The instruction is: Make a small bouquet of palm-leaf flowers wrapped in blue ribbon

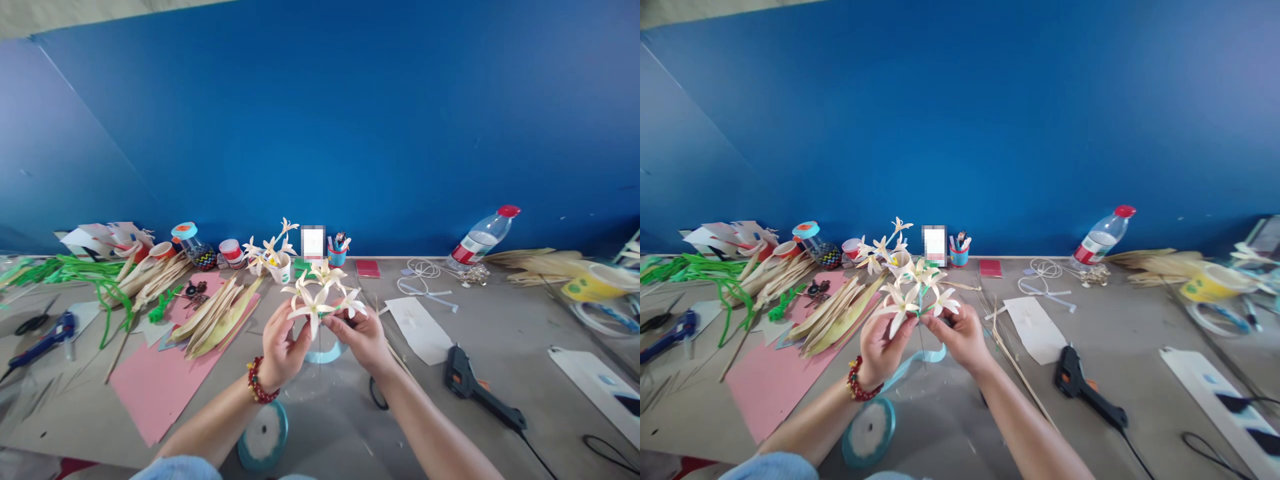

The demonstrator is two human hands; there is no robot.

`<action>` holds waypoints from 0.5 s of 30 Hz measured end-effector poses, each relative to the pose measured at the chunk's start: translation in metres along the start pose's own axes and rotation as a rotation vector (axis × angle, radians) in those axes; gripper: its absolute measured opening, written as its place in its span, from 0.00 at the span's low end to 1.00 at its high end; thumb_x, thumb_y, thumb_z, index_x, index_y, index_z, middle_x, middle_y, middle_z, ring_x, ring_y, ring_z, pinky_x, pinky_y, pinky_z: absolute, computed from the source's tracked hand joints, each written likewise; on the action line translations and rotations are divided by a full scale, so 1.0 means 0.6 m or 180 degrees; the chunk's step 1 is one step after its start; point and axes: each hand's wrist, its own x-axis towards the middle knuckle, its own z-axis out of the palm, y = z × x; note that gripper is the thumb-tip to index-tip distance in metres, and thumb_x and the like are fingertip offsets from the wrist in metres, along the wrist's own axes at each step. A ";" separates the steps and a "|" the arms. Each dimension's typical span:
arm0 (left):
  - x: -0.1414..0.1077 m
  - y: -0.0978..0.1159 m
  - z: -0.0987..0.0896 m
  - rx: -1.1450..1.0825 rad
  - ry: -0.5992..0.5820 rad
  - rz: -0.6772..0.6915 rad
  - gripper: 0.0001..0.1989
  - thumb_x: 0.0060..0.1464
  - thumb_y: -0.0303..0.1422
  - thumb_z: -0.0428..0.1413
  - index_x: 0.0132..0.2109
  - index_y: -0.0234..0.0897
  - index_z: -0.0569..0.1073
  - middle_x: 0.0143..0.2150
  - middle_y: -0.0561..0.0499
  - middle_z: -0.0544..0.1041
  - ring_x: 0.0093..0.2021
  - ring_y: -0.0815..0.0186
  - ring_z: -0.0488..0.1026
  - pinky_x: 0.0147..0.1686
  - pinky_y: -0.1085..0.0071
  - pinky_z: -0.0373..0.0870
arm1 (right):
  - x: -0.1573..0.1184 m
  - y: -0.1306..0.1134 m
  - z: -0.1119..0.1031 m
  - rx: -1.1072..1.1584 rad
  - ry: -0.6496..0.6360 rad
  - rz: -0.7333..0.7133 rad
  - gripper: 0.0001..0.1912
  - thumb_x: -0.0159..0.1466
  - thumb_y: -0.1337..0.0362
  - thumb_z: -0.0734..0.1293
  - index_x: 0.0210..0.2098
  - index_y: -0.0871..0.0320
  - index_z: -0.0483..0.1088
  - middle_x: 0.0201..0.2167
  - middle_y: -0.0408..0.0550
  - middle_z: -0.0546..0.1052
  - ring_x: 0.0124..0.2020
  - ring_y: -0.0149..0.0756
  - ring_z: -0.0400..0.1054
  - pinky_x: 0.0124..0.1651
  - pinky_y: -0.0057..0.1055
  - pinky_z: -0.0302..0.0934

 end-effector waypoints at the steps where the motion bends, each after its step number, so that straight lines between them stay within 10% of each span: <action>1: 0.001 0.000 0.000 -0.0002 0.0012 0.0050 0.06 0.57 0.27 0.58 0.41 0.40 0.77 0.35 0.48 0.81 0.35 0.62 0.78 0.38 0.66 0.75 | 0.000 -0.002 -0.001 -0.0025 -0.0037 -0.0028 0.20 0.58 0.48 0.72 0.25 0.59 0.71 0.18 0.41 0.65 0.19 0.26 0.51 0.19 0.25 0.49; 15: 0.014 0.012 -0.003 0.0044 -0.0012 0.0045 0.04 0.58 0.30 0.57 0.39 0.40 0.77 0.35 0.46 0.82 0.36 0.59 0.79 0.37 0.63 0.75 | -0.002 0.001 0.000 -0.0190 -0.0036 -0.0146 0.21 0.60 0.48 0.70 0.23 0.59 0.71 0.16 0.38 0.60 0.19 0.27 0.49 0.20 0.25 0.48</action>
